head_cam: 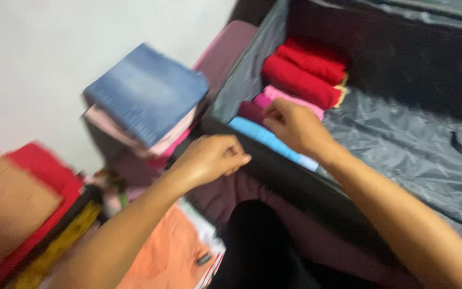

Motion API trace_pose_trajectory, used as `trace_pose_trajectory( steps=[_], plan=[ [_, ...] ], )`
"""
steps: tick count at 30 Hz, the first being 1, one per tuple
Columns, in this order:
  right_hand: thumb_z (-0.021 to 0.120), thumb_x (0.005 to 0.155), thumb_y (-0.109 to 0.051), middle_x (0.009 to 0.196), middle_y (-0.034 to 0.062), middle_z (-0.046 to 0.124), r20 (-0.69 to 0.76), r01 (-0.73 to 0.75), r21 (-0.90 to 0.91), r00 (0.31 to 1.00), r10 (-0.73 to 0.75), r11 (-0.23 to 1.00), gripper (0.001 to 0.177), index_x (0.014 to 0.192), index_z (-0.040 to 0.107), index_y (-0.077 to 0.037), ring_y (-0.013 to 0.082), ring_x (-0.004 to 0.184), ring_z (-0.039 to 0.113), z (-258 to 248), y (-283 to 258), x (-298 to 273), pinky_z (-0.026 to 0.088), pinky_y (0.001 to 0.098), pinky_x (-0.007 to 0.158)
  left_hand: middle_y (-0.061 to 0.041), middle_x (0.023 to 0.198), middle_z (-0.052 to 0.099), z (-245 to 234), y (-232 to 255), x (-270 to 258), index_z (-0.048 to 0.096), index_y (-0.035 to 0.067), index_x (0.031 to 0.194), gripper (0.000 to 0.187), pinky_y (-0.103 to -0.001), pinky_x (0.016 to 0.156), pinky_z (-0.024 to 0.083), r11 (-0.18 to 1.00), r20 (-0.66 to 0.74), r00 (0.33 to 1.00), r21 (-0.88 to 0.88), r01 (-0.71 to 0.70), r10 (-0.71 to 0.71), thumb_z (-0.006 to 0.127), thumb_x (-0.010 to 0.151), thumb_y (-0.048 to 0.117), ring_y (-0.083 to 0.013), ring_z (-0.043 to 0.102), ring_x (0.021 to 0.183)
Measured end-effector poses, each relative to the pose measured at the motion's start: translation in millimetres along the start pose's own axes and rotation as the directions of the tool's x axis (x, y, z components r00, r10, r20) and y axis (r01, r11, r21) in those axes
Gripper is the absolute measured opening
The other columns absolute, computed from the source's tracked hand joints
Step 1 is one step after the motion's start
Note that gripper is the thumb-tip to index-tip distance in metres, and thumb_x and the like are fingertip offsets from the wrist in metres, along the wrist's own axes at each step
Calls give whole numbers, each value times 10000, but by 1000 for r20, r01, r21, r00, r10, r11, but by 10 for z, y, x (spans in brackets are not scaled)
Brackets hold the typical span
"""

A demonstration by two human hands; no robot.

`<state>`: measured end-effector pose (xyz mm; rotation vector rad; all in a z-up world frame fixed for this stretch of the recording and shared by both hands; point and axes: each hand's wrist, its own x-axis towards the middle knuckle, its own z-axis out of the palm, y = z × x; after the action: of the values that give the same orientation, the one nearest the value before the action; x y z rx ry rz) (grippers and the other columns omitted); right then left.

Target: The person folds several shirts and a pair of shorts, then places them into a suitcase one at a time.

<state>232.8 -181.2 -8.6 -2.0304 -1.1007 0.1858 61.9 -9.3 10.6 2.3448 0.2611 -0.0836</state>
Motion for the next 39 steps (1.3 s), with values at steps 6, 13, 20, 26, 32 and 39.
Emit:
trace_pose_trajectory(
  steps=[6,13,20,26,32,39],
  plan=[
    [676,897,-238,975,180,745,-60,-208,-341,978,200,917,230,1048,706,-68,344,928,720,-514,1416,380,563,455,815,-82,860,781,442,332,1758,754,133,881,290,-433,741,566,981,-8,991,146,-128,130,746,815,415,-265,744,819],
    [669,797,-388,1208,124,662,-146,-124,-749,989,20,651,544,1253,600,-100,338,1134,640,-171,2900,815,547,502,892,-191,1108,738,1251,-29,3356,703,133,1096,295,-516,916,552,897,-22,998,439,-44,60,721,920,370,-387,695,1068],
    [744,813,-377,1227,97,661,-75,-229,-725,964,256,650,706,1435,497,-152,310,1153,630,-144,2960,1001,532,522,920,-158,1500,470,1527,-350,3463,542,164,1395,671,-553,1092,417,799,-142,935,570,-192,326,782,769,183,-380,458,1396],
    [661,873,-386,1169,76,702,117,-500,319,864,490,805,451,1236,687,-120,232,1052,666,-1010,2639,883,564,438,850,-154,1505,478,1253,166,3153,362,127,1522,1009,-590,1189,244,751,-187,765,434,-498,616,841,636,203,-349,447,1410],
    [441,934,-714,1087,79,665,163,-392,789,876,454,473,771,1347,613,-87,220,1005,630,-2099,1700,-34,553,407,844,-101,1401,612,1419,1062,2670,423,98,1471,777,-421,1106,462,716,-102,959,-645,-267,266,752,840,413,-257,585,1312],
    [767,810,-421,1291,101,580,-105,-462,241,862,496,854,792,1476,458,-123,208,1125,603,-2295,1192,-1221,522,398,925,-143,1231,711,2000,1830,2503,608,43,1291,557,-457,992,539,108,465,834,-884,454,296,427,956,451,-300,695,1090]
  ],
)
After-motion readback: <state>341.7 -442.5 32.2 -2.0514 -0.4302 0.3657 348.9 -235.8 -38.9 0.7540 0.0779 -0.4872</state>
